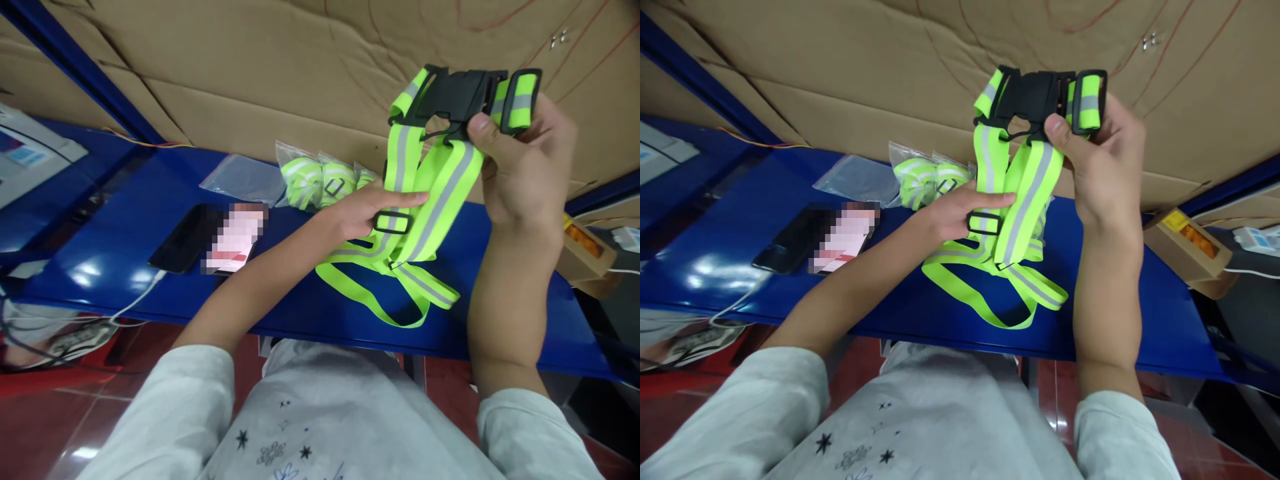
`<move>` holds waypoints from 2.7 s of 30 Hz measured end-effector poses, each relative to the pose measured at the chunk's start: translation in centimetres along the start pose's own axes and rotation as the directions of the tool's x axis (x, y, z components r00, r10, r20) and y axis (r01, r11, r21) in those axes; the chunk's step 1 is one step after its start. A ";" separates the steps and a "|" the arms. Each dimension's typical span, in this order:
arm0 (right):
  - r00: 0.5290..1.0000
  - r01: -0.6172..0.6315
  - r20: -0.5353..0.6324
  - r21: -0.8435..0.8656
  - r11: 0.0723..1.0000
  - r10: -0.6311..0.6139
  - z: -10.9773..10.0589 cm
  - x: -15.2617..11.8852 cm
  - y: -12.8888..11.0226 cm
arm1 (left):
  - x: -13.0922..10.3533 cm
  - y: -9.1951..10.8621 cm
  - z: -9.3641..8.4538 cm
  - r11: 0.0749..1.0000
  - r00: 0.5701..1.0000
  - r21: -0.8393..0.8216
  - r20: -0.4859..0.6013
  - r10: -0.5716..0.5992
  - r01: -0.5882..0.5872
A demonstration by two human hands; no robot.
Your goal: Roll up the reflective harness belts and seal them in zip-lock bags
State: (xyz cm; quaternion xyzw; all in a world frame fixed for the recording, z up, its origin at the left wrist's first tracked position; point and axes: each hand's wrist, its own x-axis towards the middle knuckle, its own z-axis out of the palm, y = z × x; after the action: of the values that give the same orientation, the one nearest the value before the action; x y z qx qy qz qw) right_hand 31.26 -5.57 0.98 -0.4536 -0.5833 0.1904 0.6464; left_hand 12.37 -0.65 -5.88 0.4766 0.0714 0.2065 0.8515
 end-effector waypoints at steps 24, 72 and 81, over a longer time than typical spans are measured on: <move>0.900 0.341 -0.121 -0.403 0.849 -0.419 3.8 -2.4 -1.8 | -0.5 2.8 1.4 0.889 0.893 0.266 -0.157 0.421 -0.373; 0.923 0.309 0.338 -0.372 0.875 -0.182 0.0 -2.0 -4.0 | -1.1 3.2 1.0 0.988 0.986 -0.001 0.059 0.157 -0.157; 0.933 0.026 0.355 -0.215 0.976 0.053 -2.1 -1.3 -2.7 | -1.6 3.6 -0.2 0.930 0.964 0.283 -0.054 0.262 -0.237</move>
State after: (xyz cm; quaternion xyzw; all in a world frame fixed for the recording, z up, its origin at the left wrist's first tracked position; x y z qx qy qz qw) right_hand 32.14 -8.72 2.66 -0.4828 -0.7054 0.2100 0.4746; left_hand 9.87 0.47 -3.10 0.5851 0.0768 0.3224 0.7401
